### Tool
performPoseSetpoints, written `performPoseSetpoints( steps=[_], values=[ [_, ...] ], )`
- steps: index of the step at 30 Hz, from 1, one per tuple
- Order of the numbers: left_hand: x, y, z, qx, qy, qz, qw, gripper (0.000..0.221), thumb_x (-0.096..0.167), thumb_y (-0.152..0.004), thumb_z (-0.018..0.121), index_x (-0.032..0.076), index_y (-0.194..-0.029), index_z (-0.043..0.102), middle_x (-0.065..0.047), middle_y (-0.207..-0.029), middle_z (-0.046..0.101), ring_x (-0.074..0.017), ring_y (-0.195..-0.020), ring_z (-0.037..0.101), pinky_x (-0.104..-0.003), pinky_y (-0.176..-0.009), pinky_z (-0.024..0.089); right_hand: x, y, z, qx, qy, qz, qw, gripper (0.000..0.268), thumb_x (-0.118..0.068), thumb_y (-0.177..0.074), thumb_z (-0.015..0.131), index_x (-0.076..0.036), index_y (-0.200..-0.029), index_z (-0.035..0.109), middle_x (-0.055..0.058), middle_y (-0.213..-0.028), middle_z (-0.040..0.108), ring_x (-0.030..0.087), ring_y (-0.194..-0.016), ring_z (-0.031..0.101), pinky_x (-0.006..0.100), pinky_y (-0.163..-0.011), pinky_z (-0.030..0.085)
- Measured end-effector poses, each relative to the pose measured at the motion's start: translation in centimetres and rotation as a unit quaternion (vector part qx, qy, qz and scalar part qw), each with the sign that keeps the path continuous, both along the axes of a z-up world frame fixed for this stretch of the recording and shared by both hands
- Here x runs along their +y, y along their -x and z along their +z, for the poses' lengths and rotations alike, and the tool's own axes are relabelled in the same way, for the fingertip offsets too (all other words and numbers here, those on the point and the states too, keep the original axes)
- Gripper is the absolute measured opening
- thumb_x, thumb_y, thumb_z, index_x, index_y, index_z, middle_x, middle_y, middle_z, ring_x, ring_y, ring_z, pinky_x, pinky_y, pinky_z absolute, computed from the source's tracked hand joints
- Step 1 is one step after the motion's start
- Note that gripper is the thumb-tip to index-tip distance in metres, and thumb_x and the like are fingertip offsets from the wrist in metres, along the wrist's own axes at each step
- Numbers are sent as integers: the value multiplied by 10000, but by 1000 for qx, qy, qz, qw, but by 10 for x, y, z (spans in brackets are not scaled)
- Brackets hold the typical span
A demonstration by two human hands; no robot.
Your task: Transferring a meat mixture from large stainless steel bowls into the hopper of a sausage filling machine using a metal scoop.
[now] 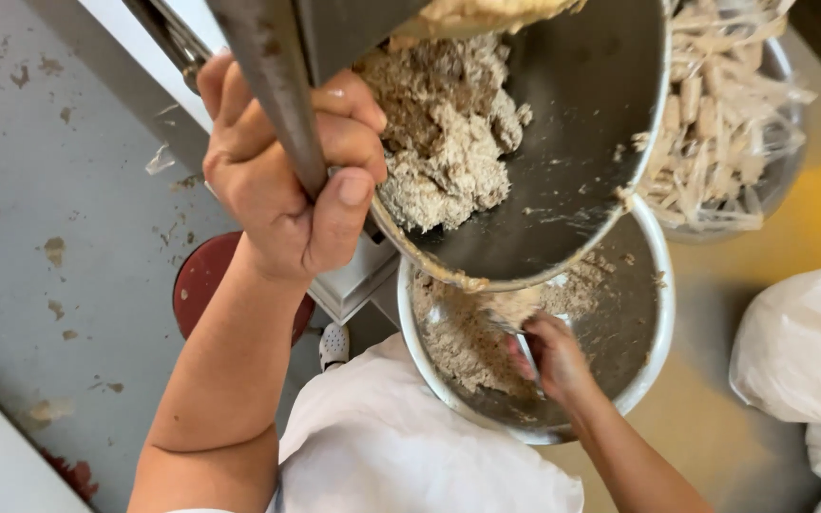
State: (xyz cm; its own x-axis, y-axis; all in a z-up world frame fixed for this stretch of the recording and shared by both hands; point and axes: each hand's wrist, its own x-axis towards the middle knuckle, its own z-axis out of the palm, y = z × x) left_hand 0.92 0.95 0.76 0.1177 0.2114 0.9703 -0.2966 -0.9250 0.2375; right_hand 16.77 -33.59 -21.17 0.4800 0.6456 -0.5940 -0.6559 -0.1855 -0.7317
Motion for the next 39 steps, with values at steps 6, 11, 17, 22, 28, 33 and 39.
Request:
performPoseSetpoints(
  steps=[6, 11, 17, 22, 28, 33, 39],
  values=[
    [-7, 5, 9, 15, 35, 28, 999, 449, 324, -1070, 469, 127, -692, 609, -23, -802, 697, -238, -796, 480, -402, -978, 299, -85, -91, 98, -191, 102, -69, 974, 203, -84, -898, 581, -92, -1089, 647, 108, -687, 605, 148, -443, 519, 234, -341, 363],
    [-10, 11, 13, 26, 33, 14, 999, 435, 304, -1067, 459, 127, -698, 607, -53, -834, 702, -239, -752, 503, -409, -939, 324, -9, -61, 263, -450, 105, -3, 887, 478, -31, -1009, 542, -4, -1483, 591, 108, -1009, 627, 158, -590, 499, 238, -414, 344],
    [-7, 12, 11, 21, 28, 12, 999, 450, 286, -1088, 436, 120, -698, 587, -49, -848, 700, -234, -729, 491, -396, -927, 327, 170, -32, 271, -848, 196, 249, 424, 670, -173, -990, 736, -183, -1617, 502, 141, -1210, 764, 286, -1022, 702, 433, -922, 607],
    [3, 7, 3, -32, -1, -22, 999, 377, 363, -1076, 537, 179, -760, 630, -12, -913, 701, -223, -743, 528, -350, -895, 389, 267, -28, 206, -987, -27, 159, 17, 206, -46, -803, 657, -29, -989, 742, 132, -625, 566, 289, -517, 585, 367, -421, 483],
    [5, 4, -4, -38, -2, -19, 999, 364, 347, -1062, 561, 176, -748, 624, -13, -913, 715, -243, -775, 559, -353, -892, 387, 177, -51, 305, -989, -3, 149, -13, 281, -75, -969, 658, -32, -1220, 775, 154, -805, 656, 295, -703, 663, 366, -627, 534],
    [-8, 9, 10, 0, 22, 12, 1000, 435, 283, -1098, 454, 129, -713, 587, -45, -838, 705, -231, -736, 525, -399, -905, 352, 80, -82, 318, -967, 181, 110, 138, 569, -276, -1032, 853, -182, -1579, 727, 27, -993, 782, 170, -783, 688, 303, -654, 552],
    [-3, 4, -6, 11, 34, 22, 999, 404, 268, -1096, 465, 147, -731, 588, -42, -810, 707, -240, -820, 596, -402, -995, 361, -39, -101, 261, -730, 87, 48, 676, 623, 107, -1024, 762, 165, -1597, 527, 284, -1299, 655, 294, -1147, 612, 385, -1059, 501]
  ],
)
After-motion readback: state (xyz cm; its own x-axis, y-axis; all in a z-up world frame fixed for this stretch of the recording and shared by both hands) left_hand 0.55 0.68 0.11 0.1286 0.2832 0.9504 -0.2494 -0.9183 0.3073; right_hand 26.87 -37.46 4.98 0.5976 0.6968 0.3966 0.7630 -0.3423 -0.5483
